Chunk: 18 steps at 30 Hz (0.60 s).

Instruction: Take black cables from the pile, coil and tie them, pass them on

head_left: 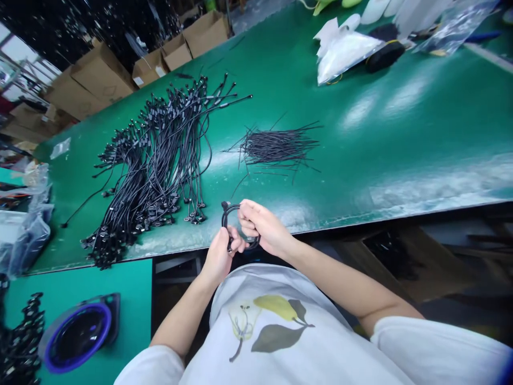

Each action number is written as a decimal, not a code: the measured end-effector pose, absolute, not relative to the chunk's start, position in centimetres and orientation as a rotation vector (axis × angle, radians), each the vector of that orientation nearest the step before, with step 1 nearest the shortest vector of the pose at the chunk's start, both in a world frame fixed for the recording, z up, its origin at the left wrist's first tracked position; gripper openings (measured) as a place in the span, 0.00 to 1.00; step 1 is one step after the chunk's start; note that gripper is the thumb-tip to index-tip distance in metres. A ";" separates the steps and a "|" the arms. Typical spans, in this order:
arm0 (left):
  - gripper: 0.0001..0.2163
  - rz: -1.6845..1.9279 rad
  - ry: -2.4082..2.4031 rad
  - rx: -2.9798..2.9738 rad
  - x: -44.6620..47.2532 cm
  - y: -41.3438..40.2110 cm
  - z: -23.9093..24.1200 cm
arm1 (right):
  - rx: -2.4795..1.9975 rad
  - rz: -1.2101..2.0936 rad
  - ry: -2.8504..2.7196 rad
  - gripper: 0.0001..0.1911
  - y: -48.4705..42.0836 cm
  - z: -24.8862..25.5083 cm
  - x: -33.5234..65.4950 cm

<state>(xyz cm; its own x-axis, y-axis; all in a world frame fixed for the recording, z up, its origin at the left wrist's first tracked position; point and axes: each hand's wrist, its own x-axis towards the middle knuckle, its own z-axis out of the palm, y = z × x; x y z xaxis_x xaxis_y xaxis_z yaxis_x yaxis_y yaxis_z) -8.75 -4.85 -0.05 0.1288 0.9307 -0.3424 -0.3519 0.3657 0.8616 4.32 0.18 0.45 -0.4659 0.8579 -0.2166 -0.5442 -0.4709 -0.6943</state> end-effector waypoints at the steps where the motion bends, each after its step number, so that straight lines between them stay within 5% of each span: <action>1: 0.20 1.003 1.050 0.799 -8.9 -5.1 -0.2 | -0.700 2.000 -0.669 0.21 -0.3 0.6 4.2; 10: 0.24 0.579 1.134 1.132 -9.8 -7.2 -2.4 | -0.724 1.995 -0.535 0.28 -2.4 -0.1 2.8; 18: 0.23 0.621 0.794 0.412 -7.8 -8.5 -0.8 | -0.602 2.267 -0.411 0.30 -0.5 0.7 3.9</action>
